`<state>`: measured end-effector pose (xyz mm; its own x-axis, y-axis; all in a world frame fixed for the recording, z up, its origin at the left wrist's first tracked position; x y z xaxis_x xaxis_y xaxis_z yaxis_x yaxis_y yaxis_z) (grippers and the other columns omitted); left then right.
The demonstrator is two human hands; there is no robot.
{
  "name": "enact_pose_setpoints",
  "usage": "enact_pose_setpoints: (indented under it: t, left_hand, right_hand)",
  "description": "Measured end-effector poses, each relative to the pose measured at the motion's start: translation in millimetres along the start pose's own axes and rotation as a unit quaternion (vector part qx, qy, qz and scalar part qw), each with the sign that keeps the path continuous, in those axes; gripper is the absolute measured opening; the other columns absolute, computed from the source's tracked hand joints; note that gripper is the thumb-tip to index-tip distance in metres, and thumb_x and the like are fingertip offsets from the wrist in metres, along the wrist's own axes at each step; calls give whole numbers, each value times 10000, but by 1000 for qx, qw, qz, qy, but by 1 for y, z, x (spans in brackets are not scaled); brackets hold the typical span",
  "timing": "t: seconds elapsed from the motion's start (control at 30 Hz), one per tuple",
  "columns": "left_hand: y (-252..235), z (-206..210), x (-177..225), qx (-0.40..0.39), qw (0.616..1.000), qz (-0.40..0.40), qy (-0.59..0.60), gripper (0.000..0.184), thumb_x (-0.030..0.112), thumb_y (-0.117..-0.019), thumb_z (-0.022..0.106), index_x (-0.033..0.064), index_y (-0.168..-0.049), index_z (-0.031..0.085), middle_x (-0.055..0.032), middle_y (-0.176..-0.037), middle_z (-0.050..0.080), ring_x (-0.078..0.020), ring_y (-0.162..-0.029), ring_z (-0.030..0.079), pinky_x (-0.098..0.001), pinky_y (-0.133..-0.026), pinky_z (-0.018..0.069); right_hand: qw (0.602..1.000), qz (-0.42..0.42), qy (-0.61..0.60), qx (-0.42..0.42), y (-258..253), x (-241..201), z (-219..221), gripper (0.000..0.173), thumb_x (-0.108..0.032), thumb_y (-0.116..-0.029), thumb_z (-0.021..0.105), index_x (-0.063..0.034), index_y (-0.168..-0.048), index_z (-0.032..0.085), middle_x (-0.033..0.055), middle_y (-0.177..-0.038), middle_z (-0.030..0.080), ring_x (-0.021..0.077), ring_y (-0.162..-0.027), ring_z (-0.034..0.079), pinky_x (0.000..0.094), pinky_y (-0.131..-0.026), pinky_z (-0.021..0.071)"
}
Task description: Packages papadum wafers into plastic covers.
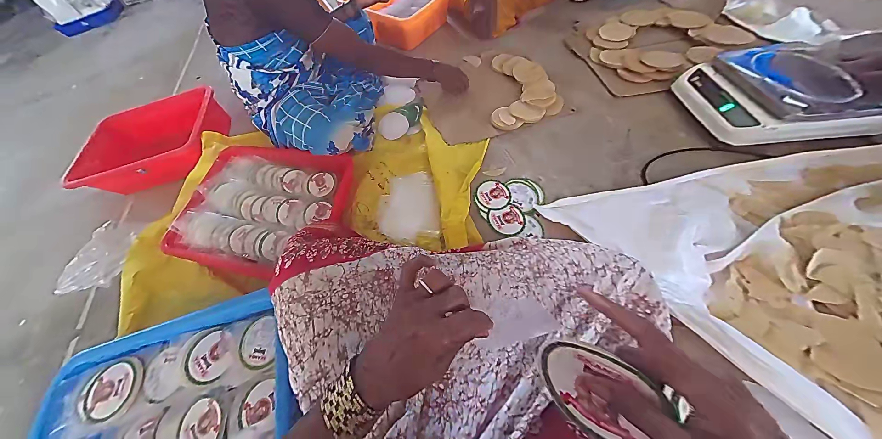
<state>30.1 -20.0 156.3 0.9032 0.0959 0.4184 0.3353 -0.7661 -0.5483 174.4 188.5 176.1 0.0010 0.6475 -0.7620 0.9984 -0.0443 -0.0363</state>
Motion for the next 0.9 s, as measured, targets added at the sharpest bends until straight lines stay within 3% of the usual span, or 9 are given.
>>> enact_pose_setpoints:
  t: [0.2,0.4,0.47,0.53,0.6,0.63,0.7,0.77,0.9]
  left_hand:
    - [-15,20,19,-94,991,78,-46,195,214,-1023,579,201,-864,692,21,-759,576,-163,-859,581,-426,-1115,277]
    - [-9,13,17,-25,998,58,12,136,210,-1003,633,200,-895,716,4,-892,633,-154,-983,605,-428,-1169,297]
    - [-4,8,12,27,995,-2,91,126,253,-1000,661,170,-1083,704,-83,-1213,619,-175,-1252,558,-375,-1179,361]
    - [-1,9,3,19,983,-76,167,511,329,-986,673,123,-1412,478,-133,-1494,445,-125,-1380,474,-280,-1140,416]
    - [4,18,-7,-1,964,-114,239,683,280,-939,733,-5,-1478,425,-180,-1386,571,-147,-1172,628,-306,-998,530]
    - [7,23,-10,-11,959,-121,255,565,238,-933,728,-35,-1389,534,-155,-1190,686,-159,-1024,678,-327,-916,556]
    - [12,29,-14,-18,954,-124,273,216,188,-960,688,32,-1099,744,-71,-934,728,-126,-894,665,-292,-841,531]
    - [15,28,-15,31,949,-120,288,147,172,-978,672,65,-994,771,-45,-893,693,-62,-880,644,-193,-816,536]
    - [19,13,-13,151,948,-97,262,124,173,-1002,637,92,-1017,729,-19,-954,663,-51,-980,626,-181,-898,522]
  right_hand:
    - [991,-81,69,-78,-9,-56,13,460,-263,-1022,590,-4,-1401,590,168,-694,678,335,-546,644,500,-485,502]
    - [984,-30,171,-38,-17,-44,29,215,-180,-946,644,-31,-1090,702,143,-698,694,338,-573,688,503,-471,516]
    - [983,-46,177,-24,-16,-43,26,202,-177,-966,627,-26,-1071,709,149,-718,702,335,-600,698,491,-497,530]
    - [981,-77,176,-14,-14,-46,24,208,-179,-1005,598,-21,-1070,717,150,-741,715,320,-630,707,469,-535,549]
    - [977,-110,180,-13,-13,-49,25,213,-177,-1029,579,-23,-1070,721,143,-743,715,303,-640,703,439,-560,557]
    - [974,-124,188,-14,-13,-50,26,204,-171,-1027,580,-26,-1063,719,138,-740,713,298,-641,703,428,-562,557]
    - [972,-137,193,-11,-12,-51,26,196,-171,-1030,583,-33,-1080,712,128,-740,707,291,-639,692,414,-563,547]
    - [975,-137,174,32,-8,-50,21,258,-219,-1035,608,-33,-1189,700,131,-776,729,279,-661,696,397,-615,563]
    - [961,-104,198,160,9,-29,-5,401,-309,-1038,619,-10,-1304,617,162,-750,684,256,-630,630,350,-633,527]
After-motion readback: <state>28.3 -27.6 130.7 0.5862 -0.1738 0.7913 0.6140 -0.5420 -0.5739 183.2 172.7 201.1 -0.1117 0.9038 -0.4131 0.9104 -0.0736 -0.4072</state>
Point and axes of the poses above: each hand's wrist, its own y-axis away from the middle knuckle, its own z-axis out of the palm, x = y × z, the point moved 5 cm from there along -y, towards the middle knuckle
